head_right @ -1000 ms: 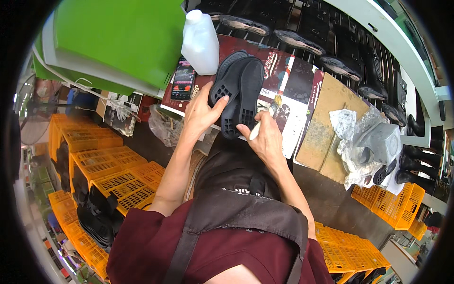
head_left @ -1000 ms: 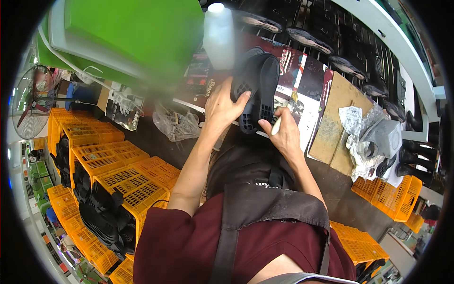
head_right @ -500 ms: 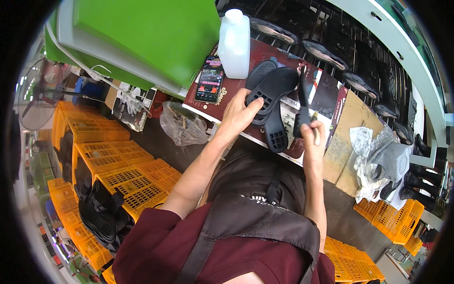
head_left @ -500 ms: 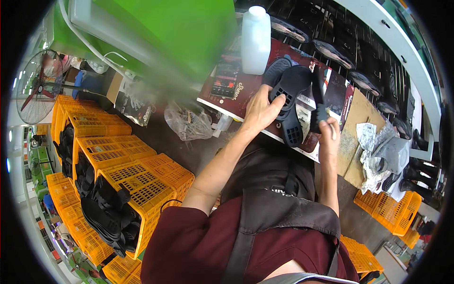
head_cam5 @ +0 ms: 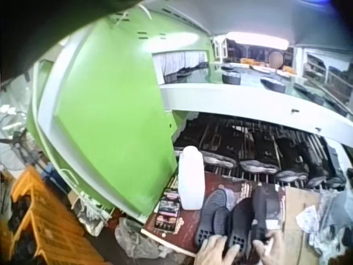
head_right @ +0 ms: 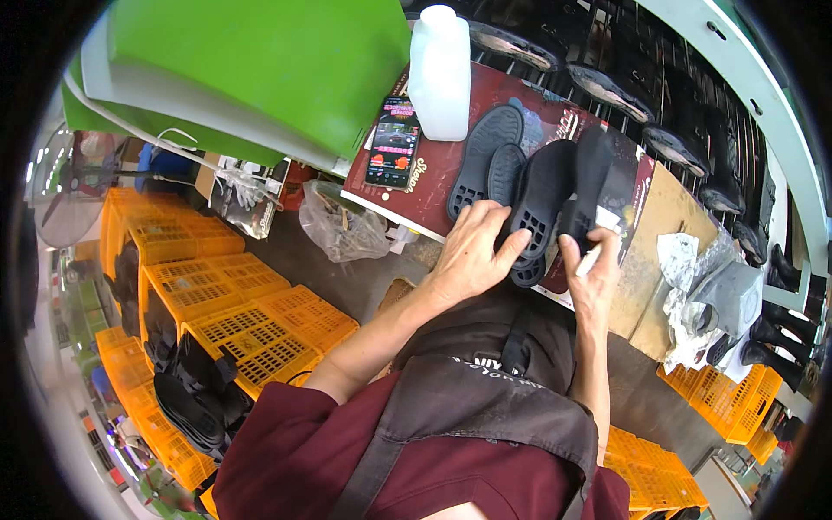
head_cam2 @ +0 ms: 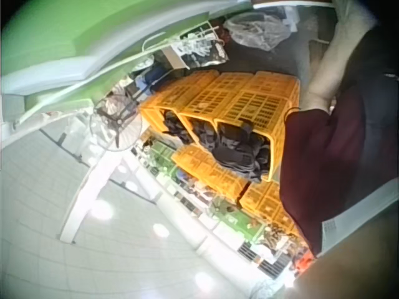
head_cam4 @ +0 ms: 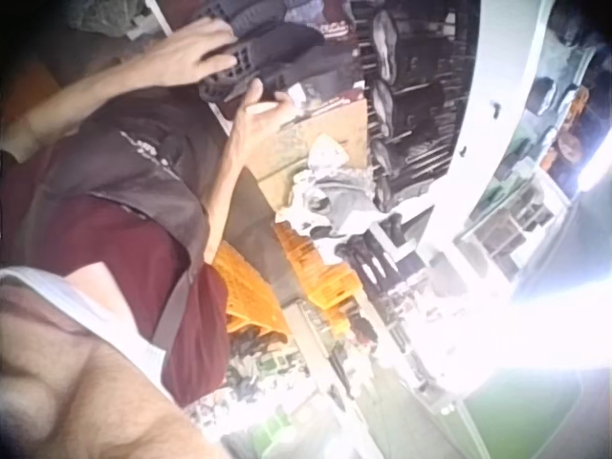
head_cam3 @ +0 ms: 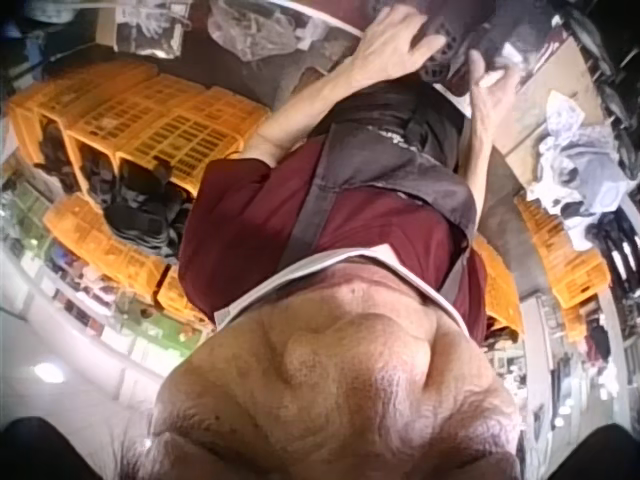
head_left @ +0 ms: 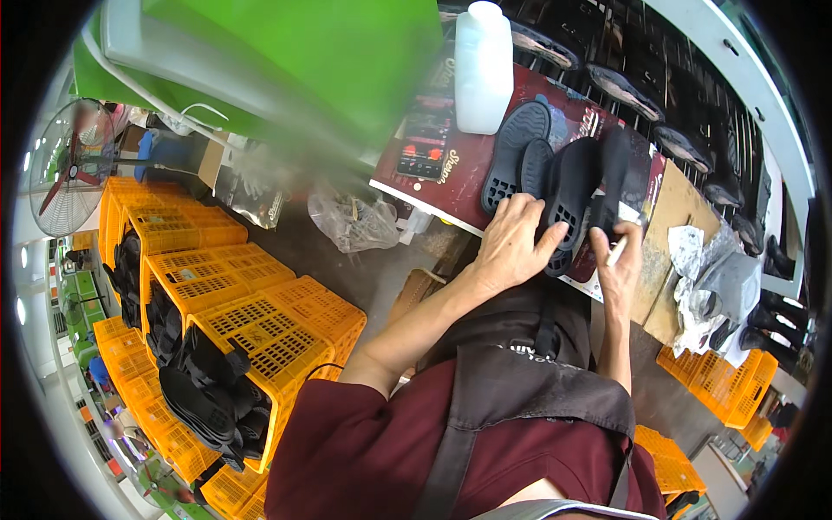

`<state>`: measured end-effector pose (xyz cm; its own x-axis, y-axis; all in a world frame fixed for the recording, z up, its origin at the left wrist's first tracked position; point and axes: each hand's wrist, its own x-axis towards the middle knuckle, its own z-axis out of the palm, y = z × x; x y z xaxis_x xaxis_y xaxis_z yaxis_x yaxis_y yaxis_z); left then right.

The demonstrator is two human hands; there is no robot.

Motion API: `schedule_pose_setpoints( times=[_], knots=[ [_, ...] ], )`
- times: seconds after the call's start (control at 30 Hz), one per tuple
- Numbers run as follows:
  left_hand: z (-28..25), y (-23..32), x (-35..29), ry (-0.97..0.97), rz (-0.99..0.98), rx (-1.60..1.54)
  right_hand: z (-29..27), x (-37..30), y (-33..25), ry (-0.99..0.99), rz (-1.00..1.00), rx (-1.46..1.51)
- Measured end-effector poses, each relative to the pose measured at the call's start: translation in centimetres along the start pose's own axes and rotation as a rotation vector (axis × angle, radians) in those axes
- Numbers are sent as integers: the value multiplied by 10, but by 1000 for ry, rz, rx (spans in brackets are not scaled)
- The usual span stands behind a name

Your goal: The recorder is applying glue or adhesive to shoe soles using a brush and then placing them onto a conveyor belt.

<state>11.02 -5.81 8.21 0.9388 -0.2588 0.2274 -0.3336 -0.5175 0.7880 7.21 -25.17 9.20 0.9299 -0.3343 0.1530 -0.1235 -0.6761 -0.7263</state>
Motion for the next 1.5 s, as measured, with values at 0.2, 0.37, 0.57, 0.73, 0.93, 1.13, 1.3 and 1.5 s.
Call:
schedule_pose_setpoints(
  times=[0.2,0.37,0.57,0.73,0.93,1.13,1.3,1.5],
  knots=[
    [-7,-21,-4,39,64,-157,20,-3,13,-87,29,-53],
    [-37,-50,-15,284,111,-19,26,-5,16,-31,-13,-85],
    [-70,-95,-11,403,-92,314,37,-8,46,80,-196,-147],
    [-78,-111,-7,394,-184,368,41,-9,55,90,-206,-124],
    [-72,-123,-5,373,-225,308,43,-10,53,102,-229,-138],
    [-68,-121,-1,383,-228,307,42,-10,54,103,-162,-149],
    [-70,-124,-3,407,-130,345,41,-10,49,77,-158,-130],
    [-75,-121,0,325,17,459,40,-9,49,105,-212,-161]
  ],
)
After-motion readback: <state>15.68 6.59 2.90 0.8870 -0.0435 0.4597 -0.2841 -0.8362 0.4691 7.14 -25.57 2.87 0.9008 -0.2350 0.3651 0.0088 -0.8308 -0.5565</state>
